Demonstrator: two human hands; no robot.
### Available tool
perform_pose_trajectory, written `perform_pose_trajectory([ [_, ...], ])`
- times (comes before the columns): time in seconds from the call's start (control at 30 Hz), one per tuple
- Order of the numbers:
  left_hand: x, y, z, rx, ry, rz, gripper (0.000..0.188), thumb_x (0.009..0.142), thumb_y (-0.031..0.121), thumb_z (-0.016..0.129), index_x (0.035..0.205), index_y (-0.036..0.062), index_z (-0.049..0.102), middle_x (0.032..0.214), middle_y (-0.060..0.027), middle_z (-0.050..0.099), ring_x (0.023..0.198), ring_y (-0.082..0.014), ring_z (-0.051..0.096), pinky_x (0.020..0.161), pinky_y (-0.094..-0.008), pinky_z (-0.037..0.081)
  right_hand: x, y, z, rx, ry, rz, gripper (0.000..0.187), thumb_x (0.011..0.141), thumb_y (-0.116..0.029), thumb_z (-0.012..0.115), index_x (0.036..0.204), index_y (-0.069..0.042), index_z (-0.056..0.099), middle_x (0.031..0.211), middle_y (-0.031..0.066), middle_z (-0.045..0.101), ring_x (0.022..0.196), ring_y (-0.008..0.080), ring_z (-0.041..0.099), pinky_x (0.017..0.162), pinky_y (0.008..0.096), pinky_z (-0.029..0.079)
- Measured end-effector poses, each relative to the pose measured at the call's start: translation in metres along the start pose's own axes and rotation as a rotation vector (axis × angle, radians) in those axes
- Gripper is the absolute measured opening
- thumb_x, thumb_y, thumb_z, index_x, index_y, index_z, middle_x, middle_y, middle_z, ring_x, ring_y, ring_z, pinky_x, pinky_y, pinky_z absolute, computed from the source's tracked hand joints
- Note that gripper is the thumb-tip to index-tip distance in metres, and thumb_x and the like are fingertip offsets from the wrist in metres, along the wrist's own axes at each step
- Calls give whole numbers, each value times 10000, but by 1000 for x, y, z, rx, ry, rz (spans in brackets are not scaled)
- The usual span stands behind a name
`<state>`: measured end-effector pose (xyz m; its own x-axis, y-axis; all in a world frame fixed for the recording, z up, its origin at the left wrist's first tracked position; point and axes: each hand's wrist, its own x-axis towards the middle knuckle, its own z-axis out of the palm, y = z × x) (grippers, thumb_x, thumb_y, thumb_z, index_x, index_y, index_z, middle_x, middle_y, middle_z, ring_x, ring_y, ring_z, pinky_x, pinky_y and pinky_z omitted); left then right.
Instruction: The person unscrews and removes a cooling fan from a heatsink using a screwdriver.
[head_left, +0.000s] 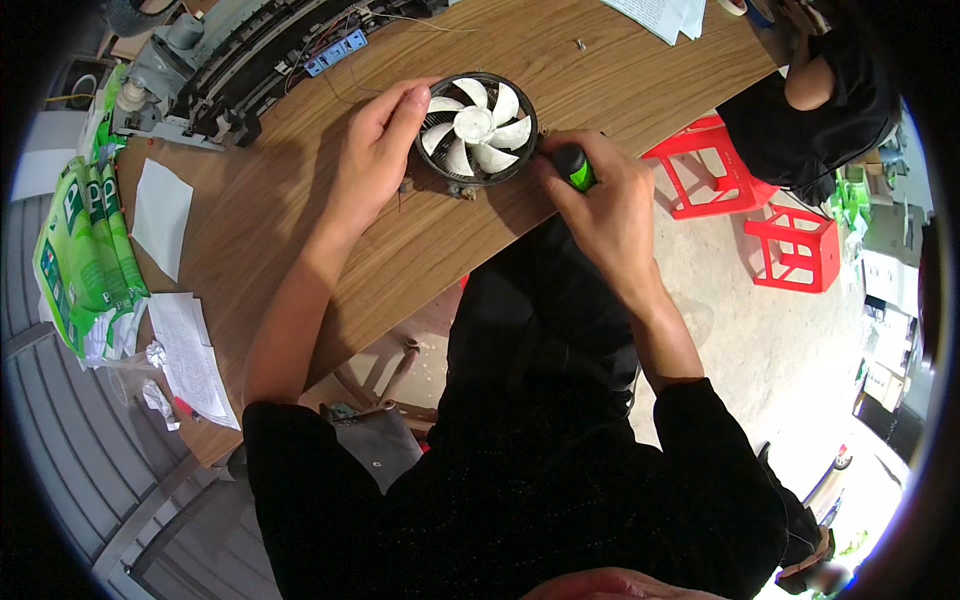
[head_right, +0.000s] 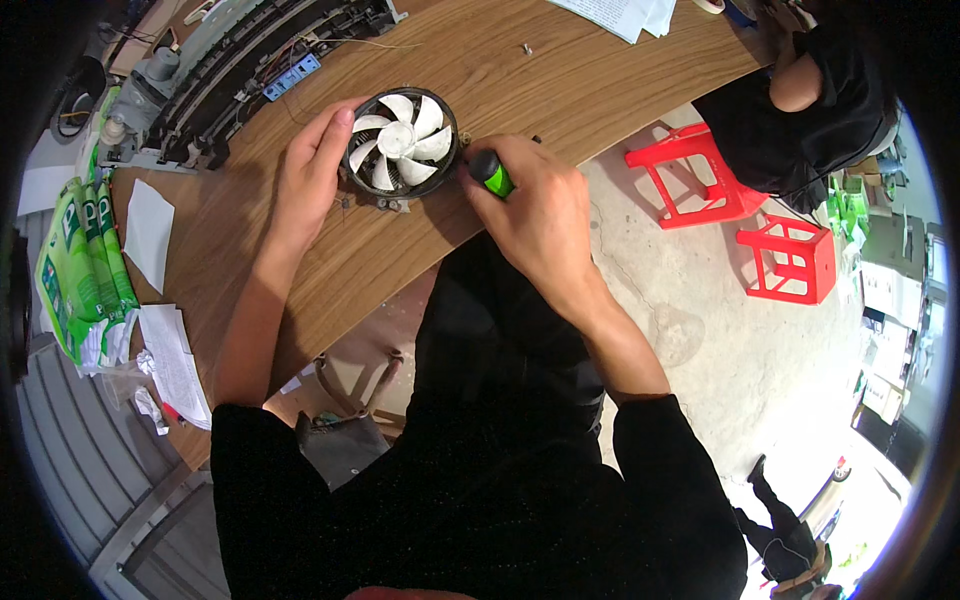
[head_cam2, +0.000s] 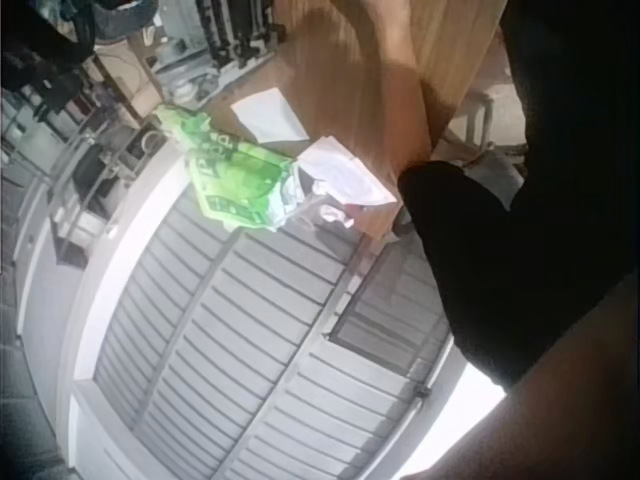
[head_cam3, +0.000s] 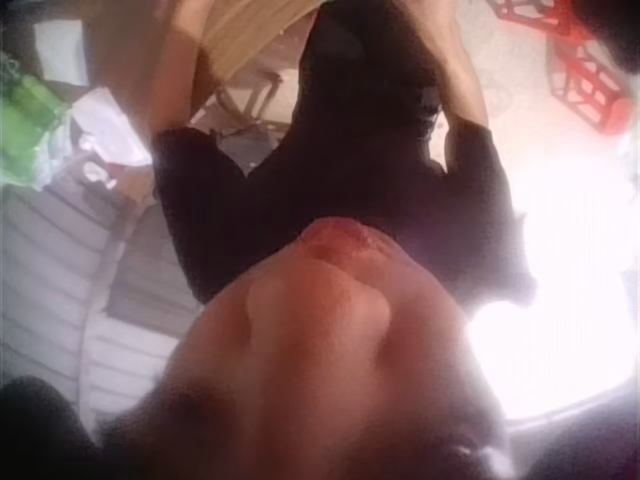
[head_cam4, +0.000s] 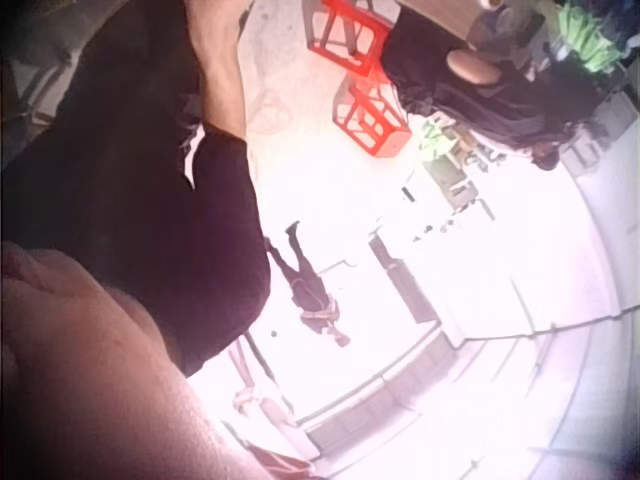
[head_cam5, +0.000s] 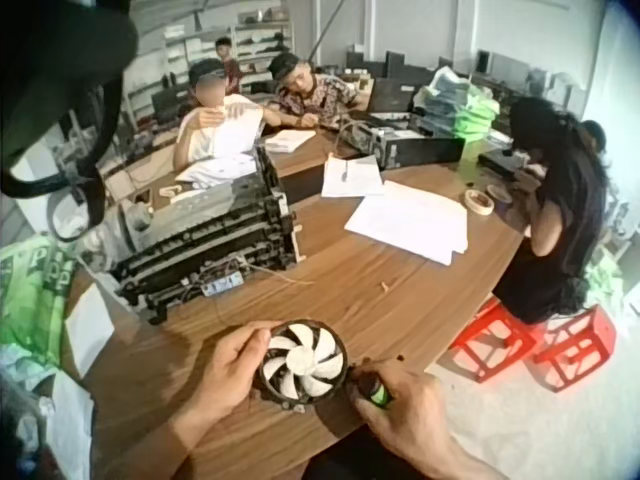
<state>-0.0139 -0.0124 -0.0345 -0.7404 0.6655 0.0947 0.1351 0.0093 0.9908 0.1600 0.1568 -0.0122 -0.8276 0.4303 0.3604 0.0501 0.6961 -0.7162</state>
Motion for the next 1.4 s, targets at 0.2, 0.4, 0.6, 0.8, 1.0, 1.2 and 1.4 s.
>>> perform_pose_trajectory([
  [0.2,1,0,0,22,-1,7,410,1103,314,513,1249,-32,678,1065,-57,731,989,-101,628,892,-272,502,-1,-3,-2,5,-15,61,232,828,-148,820,996,-30,712,919,158,729,853,363,709,735,406,553],
  [0.4,0,-6,-4,19,7,-40,402,1100,315,519,1246,-22,682,1032,-38,726,952,-91,617,858,-264,499,-4,-4,-17,67,106,60,249,868,-191,835,992,-15,710,903,131,745,827,228,731,725,338,555],
  [0.6,2,-8,-1,9,8,-12,407,1094,325,533,1228,-27,685,1002,-26,719,926,-76,606,840,-253,496,22,-11,-83,179,407,-56,414,1007,-408,668,942,1,661,749,52,672,696,94,622,623,219,456],
  [0.8,1,-9,-2,3,23,4,427,1092,343,537,1221,-39,677,1007,-27,716,926,-76,605,843,-256,499,50,-24,-73,131,343,-307,554,1065,-506,520,1037,32,649,864,142,723,764,181,708,638,265,541],
  [1.0,3,-11,-2,-38,0,-36,453,1089,379,544,1220,-33,677,1020,-39,722,932,-96,617,841,-266,504,60,-23,-55,257,302,-303,413,1037,-390,637,1066,22,646,845,104,715,755,139,687,648,250,536],
  [1.2,0,-6,-2,34,22,-12,461,1088,390,538,1206,-31,683,990,-44,725,908,-100,616,817,-267,498,62,-18,-48,231,285,-362,372,1026,-360,664,1053,11,652,837,91,712,747,131,687,627,242,530],
  [1.4,3,-12,-3,50,3,10,470,1087,393,537,1201,-39,683,964,-63,727,903,-109,619,823,-281,498,64,-17,-48,188,308,-381,416,1030,-410,640,1016,5,669,850,89,724,733,115,677,626,253,528],
])
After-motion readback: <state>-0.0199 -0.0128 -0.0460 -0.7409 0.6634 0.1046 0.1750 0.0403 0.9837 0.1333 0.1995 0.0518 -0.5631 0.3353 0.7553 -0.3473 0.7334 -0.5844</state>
